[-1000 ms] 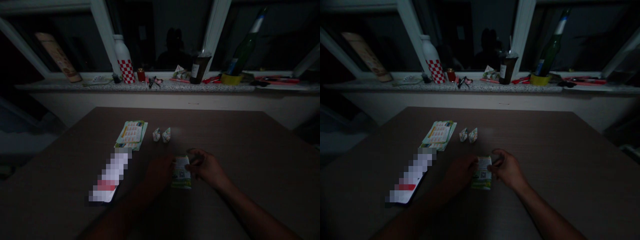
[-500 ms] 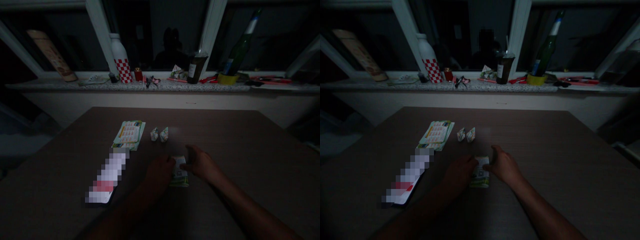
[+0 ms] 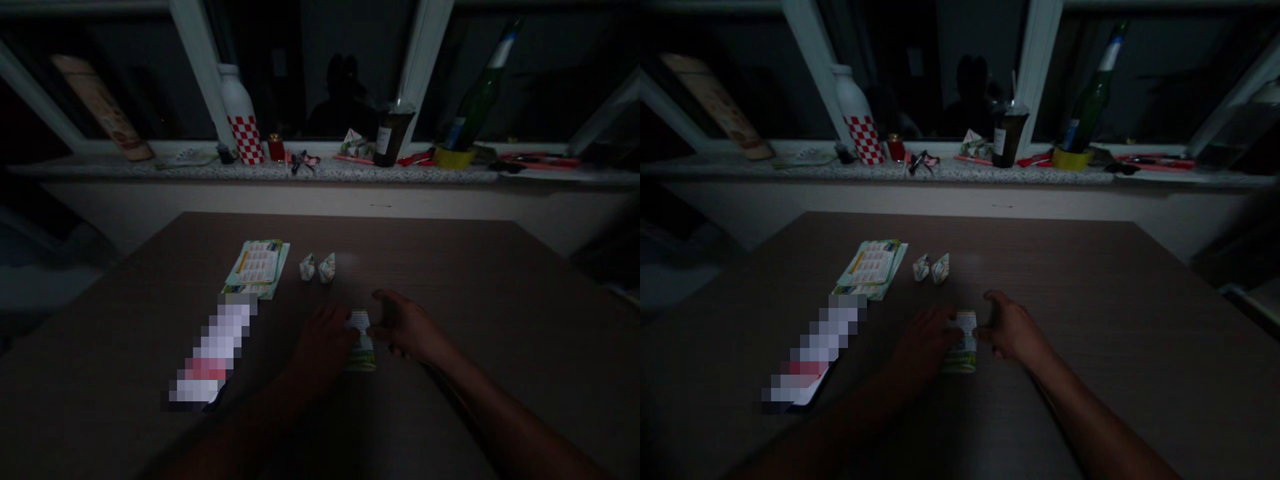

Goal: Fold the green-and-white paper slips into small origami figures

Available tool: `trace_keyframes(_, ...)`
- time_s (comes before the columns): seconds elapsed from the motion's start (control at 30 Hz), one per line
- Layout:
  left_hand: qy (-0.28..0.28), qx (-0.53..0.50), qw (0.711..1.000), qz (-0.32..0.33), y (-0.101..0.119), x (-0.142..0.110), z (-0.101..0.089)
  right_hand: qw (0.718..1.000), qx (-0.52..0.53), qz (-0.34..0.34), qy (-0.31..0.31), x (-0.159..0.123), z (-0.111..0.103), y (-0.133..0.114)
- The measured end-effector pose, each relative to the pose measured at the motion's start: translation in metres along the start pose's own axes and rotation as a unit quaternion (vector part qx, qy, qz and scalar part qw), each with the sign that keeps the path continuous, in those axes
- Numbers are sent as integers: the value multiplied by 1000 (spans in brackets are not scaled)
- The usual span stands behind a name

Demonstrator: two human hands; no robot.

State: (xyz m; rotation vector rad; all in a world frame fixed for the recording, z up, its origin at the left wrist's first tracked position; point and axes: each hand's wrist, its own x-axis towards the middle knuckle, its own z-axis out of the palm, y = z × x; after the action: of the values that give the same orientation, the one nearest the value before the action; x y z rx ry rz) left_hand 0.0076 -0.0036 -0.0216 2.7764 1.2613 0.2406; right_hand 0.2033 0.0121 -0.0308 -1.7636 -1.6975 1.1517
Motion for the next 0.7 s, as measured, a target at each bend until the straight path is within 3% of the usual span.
trace_keyframes(0.2, 0, -52, 998, 36, -9, -1, 11, 998, 45, 45, -29, 1, 3, 3)
trace_keyframes(0.4, -25, -33, 998, 37, -3, 2, 4, 995, 70, 65, -37, 2, 8, 6)
trace_keyframes(0.7, -37, -21, 998, 39, -1, 4, 0, 996, 72, 44, 26, 8, 12, -2)
